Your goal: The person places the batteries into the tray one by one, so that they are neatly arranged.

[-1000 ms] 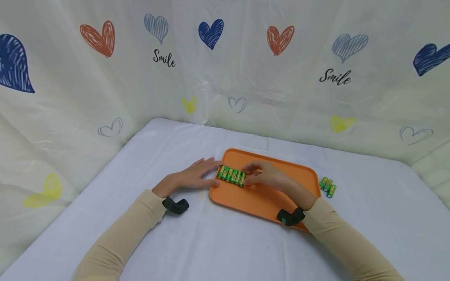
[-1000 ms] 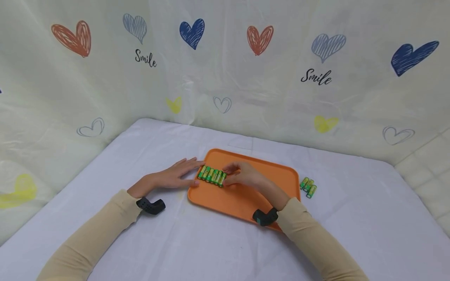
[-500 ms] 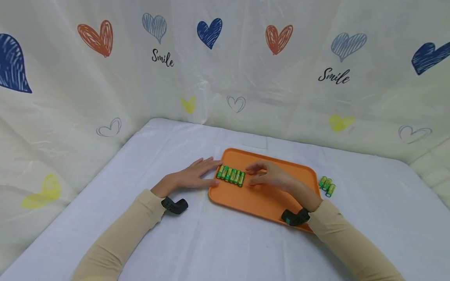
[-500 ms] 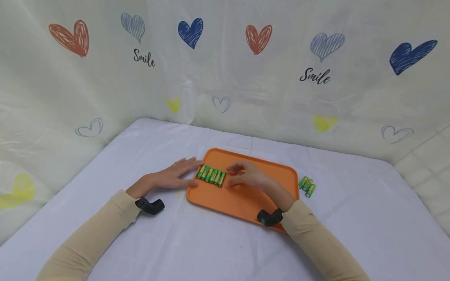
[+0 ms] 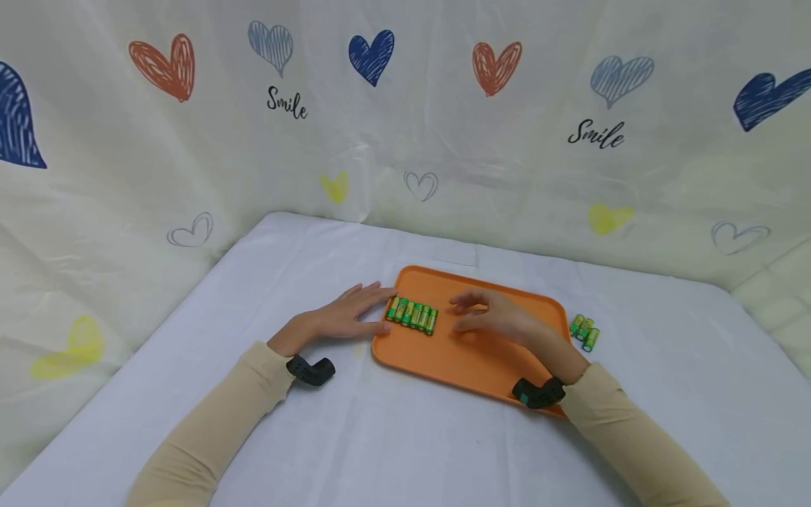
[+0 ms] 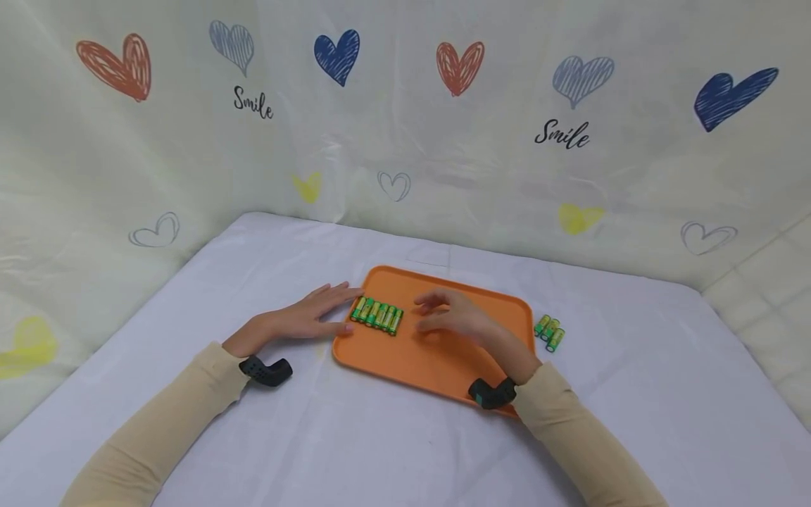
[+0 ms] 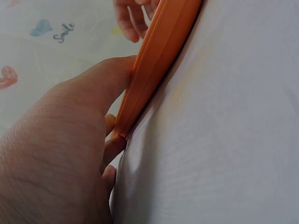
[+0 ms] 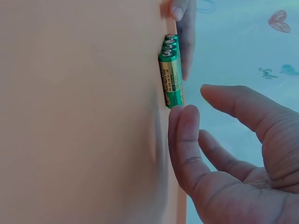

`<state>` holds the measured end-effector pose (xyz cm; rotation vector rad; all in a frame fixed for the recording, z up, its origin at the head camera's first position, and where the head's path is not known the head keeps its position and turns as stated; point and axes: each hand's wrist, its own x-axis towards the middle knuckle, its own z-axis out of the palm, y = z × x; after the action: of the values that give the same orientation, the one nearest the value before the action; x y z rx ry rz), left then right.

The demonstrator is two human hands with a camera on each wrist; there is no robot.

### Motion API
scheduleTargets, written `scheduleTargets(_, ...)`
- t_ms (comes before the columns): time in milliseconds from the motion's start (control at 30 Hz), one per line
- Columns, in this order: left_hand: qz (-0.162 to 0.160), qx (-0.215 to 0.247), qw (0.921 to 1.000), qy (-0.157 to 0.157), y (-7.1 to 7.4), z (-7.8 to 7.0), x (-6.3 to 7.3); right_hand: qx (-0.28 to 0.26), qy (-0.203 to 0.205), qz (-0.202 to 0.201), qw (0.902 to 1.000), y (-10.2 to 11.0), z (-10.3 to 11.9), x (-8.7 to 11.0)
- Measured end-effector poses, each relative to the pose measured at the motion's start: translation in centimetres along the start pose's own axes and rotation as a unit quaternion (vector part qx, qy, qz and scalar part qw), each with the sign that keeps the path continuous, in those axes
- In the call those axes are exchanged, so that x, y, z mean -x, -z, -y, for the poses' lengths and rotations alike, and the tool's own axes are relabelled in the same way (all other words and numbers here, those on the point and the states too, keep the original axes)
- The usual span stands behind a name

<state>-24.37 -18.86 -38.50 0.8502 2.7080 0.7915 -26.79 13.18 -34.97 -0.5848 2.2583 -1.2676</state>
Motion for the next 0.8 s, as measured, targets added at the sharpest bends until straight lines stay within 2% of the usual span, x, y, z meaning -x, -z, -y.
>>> scheduleTargets(333,-0.001,0.001,1.0000,0.003,0.0,0.0,0.0,-0.072,0.008,0.000,0.9974,0.5,-0.6,0.5)
scheduleTargets(633,-0.002,-0.001,1.0000,0.003,-0.2,0.2,-0.1,-0.069,0.009,-0.014,0.9975,1.1,-1.1,1.0)
scheduleTargets(800,0.001,0.002,1.0000,0.007,-0.1,0.1,-0.1,-0.062,-0.004,-0.033,0.9976,1.5,-0.9,1.6)
